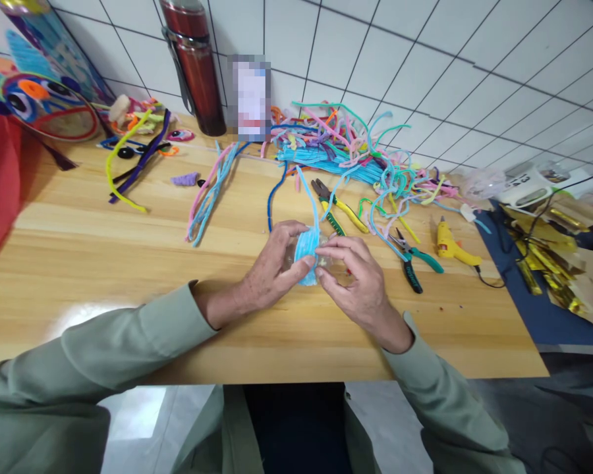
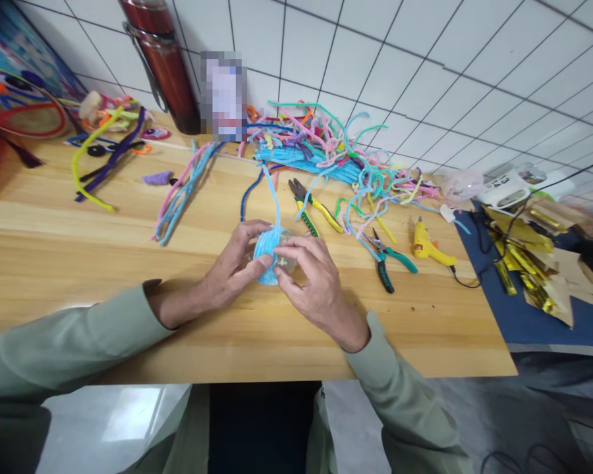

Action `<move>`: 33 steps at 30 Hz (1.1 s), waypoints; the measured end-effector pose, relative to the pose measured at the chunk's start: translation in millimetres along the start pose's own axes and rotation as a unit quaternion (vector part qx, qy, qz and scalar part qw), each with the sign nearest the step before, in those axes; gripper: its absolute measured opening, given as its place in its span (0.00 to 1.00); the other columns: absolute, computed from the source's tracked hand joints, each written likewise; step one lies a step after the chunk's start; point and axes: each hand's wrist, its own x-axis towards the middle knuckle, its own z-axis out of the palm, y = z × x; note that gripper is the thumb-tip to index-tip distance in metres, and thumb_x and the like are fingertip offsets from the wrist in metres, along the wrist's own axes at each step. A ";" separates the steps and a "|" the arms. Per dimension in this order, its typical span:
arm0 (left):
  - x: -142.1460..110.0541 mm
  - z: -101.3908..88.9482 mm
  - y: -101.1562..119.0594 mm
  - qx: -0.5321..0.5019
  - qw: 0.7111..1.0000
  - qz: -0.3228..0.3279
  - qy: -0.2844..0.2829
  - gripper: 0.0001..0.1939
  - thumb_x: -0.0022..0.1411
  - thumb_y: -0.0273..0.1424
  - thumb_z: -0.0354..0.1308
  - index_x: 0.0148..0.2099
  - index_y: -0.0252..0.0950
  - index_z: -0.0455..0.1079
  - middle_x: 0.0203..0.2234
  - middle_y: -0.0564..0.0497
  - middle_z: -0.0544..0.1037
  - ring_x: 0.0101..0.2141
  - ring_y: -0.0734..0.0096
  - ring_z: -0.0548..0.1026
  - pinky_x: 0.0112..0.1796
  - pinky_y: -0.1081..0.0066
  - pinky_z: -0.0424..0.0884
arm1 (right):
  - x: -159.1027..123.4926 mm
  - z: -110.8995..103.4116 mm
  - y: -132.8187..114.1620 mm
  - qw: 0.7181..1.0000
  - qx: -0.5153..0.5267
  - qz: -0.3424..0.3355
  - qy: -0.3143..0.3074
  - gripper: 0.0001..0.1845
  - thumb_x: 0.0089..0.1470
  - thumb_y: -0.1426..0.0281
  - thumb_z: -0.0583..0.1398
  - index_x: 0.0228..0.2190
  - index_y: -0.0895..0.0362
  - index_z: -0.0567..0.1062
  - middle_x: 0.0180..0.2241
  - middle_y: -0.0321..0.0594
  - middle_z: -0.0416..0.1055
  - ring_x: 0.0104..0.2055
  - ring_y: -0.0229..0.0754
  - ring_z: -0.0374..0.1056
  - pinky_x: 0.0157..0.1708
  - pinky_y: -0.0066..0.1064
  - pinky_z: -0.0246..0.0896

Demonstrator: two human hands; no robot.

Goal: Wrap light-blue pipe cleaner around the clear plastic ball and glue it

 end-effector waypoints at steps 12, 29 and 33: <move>0.3 -0.7 2.9 -0.008 1.000 -0.019 -0.004 0.25 0.71 0.37 0.65 0.65 0.45 0.62 0.59 0.42 0.70 0.59 0.56 0.74 0.57 0.53 0.77 | -1.5 -1.0 0.2 1.000 -0.002 -0.009 -0.009 0.15 0.65 0.78 0.62 0.50 0.51 0.79 0.47 0.47 0.79 0.53 0.51 0.77 0.53 0.49 0.76; 3.7 0.6 14.5 0.006 0.998 -0.065 -0.004 0.23 0.69 0.37 0.65 0.62 0.42 0.65 0.56 0.43 0.73 0.56 0.57 0.76 0.56 0.54 0.78 | -2.9 1.2 9.0 0.988 0.117 0.100 0.012 0.10 0.65 0.72 0.64 0.47 0.49 0.79 0.46 0.41 0.77 0.48 0.47 0.75 0.48 0.42 0.73; 3.4 -0.1 16.9 0.015 0.997 -0.071 -0.024 0.22 0.69 0.37 0.65 0.61 0.42 0.65 0.54 0.43 0.75 0.54 0.57 0.77 0.55 0.54 0.79 | -2.2 2.4 13.5 0.948 0.252 0.192 0.040 0.03 0.65 0.67 0.67 0.41 0.49 0.78 0.41 0.38 0.77 0.44 0.43 0.74 0.47 0.39 0.72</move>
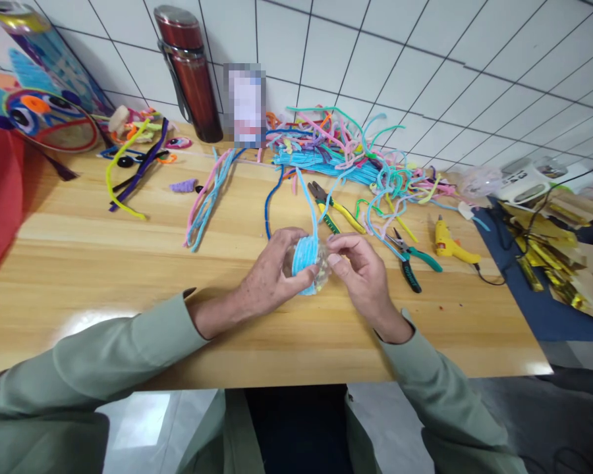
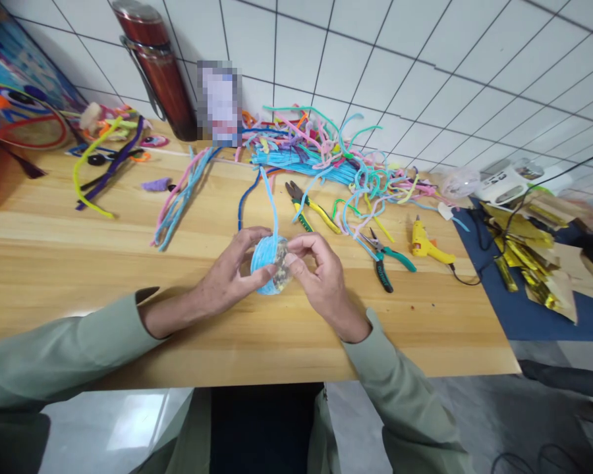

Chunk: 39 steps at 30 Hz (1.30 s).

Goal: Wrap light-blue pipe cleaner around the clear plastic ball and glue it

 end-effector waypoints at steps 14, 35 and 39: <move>-4.1 1.9 -3.8 0.064 0.995 0.062 0.042 0.29 0.67 0.34 0.67 0.66 0.41 0.61 0.61 0.39 0.71 0.62 0.52 0.73 0.62 0.48 0.74 | 11.1 -9.0 10.0 0.960 0.221 0.167 0.030 0.21 0.59 0.48 0.71 0.34 0.51 0.78 0.30 0.34 0.73 0.30 0.38 0.68 0.34 0.33 0.71; -0.3 1.9 3.2 0.094 0.984 0.149 0.033 0.31 0.65 0.30 0.66 0.66 0.43 0.60 0.59 0.40 0.71 0.60 0.51 0.73 0.58 0.49 0.76 | 13.8 -16.5 -2.8 0.959 -0.215 -0.169 -0.072 0.07 0.68 0.67 0.65 0.46 0.47 0.81 0.54 0.46 0.78 0.59 0.54 0.75 0.59 0.55 0.71; -0.8 2.5 1.8 0.094 0.983 0.153 0.034 0.32 0.65 0.30 0.67 0.67 0.44 0.60 0.59 0.40 0.72 0.60 0.51 0.73 0.58 0.48 0.75 | 14.4 -14.8 -3.4 0.962 -0.210 -0.162 -0.067 0.05 0.67 0.67 0.65 0.45 0.48 0.81 0.53 0.45 0.79 0.57 0.53 0.76 0.58 0.54 0.71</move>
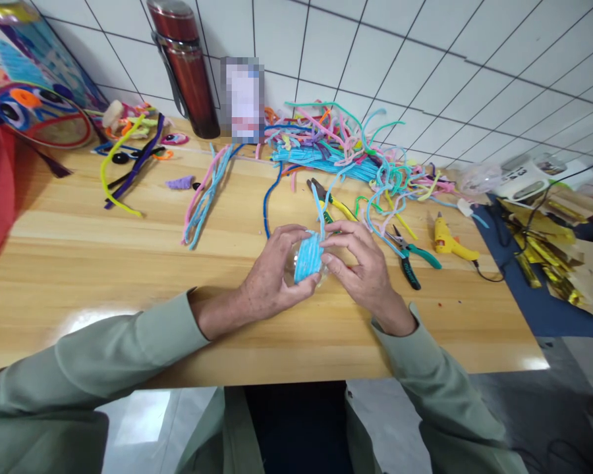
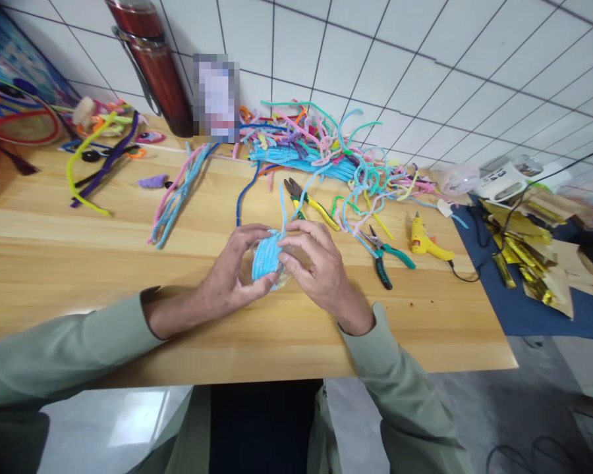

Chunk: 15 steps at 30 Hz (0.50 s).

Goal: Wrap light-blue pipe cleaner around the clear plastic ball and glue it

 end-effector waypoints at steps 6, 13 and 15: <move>-0.4 0.6 2.2 0.011 1.000 0.024 0.001 0.32 0.65 0.30 0.66 0.67 0.45 0.60 0.59 0.40 0.72 0.61 0.50 0.73 0.59 0.46 0.75 | -0.2 1.2 -4.0 1.000 0.026 0.016 0.002 0.04 0.66 0.68 0.66 0.43 0.48 0.81 0.48 0.43 0.80 0.52 0.51 0.77 0.55 0.50 0.74; -3.2 3.3 -1.6 0.025 0.999 0.020 0.012 0.34 0.64 0.31 0.67 0.68 0.45 0.59 0.60 0.41 0.72 0.62 0.49 0.72 0.61 0.44 0.73 | -0.6 0.2 -3.1 0.999 0.036 0.037 -0.006 0.04 0.65 0.66 0.67 0.42 0.49 0.82 0.47 0.43 0.81 0.51 0.50 0.78 0.55 0.48 0.74; -4.1 4.0 -3.3 0.027 0.999 0.019 0.014 0.34 0.63 0.32 0.67 0.67 0.45 0.59 0.60 0.41 0.72 0.62 0.48 0.72 0.61 0.44 0.73 | -0.7 -0.3 -2.3 0.998 0.041 0.038 -0.010 0.04 0.66 0.66 0.67 0.43 0.49 0.82 0.47 0.43 0.81 0.51 0.49 0.78 0.55 0.48 0.74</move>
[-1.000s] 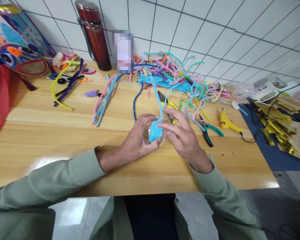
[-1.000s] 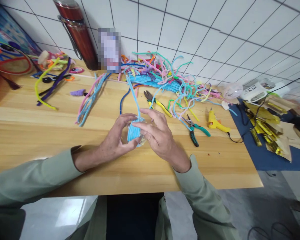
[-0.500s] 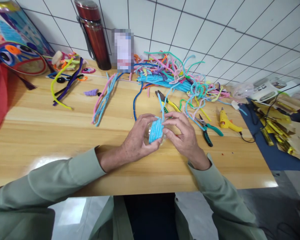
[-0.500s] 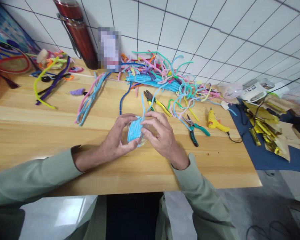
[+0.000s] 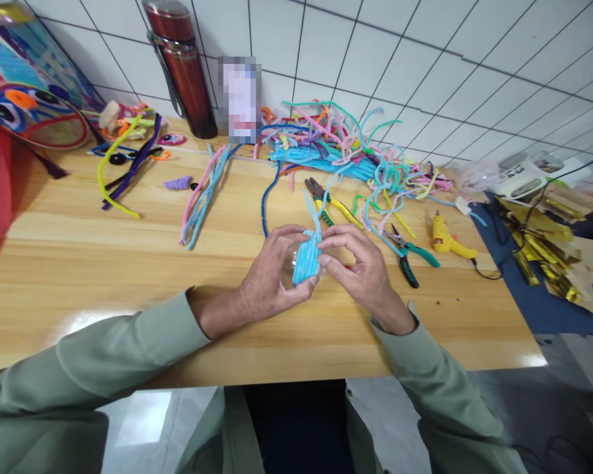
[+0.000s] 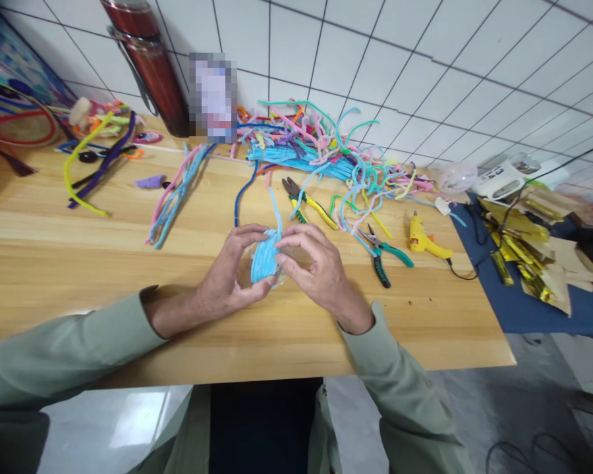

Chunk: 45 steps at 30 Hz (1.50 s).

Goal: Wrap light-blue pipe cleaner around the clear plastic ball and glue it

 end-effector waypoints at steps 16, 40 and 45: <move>5.3 -4.5 10.2 -0.028 0.999 -0.014 -0.005 0.24 0.69 0.29 0.63 0.62 0.45 0.60 0.57 0.42 0.73 0.59 0.53 0.74 0.59 0.49 0.74 | 0.5 -2.3 -2.4 1.000 0.008 -0.002 -0.027 0.02 0.66 0.68 0.65 0.41 0.48 0.79 0.52 0.43 0.82 0.56 0.51 0.78 0.59 0.52 0.72; 1.2 -4.7 10.3 -0.040 0.999 -0.032 -0.012 0.15 0.73 0.30 0.60 0.58 0.43 0.61 0.52 0.45 0.74 0.53 0.60 0.75 0.54 0.57 0.75 | -1.2 5.5 -7.7 1.000 0.026 -0.005 0.001 0.02 0.64 0.70 0.67 0.39 0.51 0.79 0.46 0.42 0.81 0.51 0.48 0.78 0.53 0.44 0.74; -3.1 -2.4 6.6 -0.077 0.993 -0.084 -0.018 0.19 0.74 0.36 0.60 0.62 0.41 0.61 0.56 0.42 0.72 0.57 0.58 0.74 0.57 0.56 0.75 | -2.1 6.2 -7.8 1.000 0.025 -0.005 0.004 0.02 0.64 0.69 0.67 0.39 0.50 0.79 0.45 0.42 0.81 0.51 0.48 0.78 0.52 0.45 0.75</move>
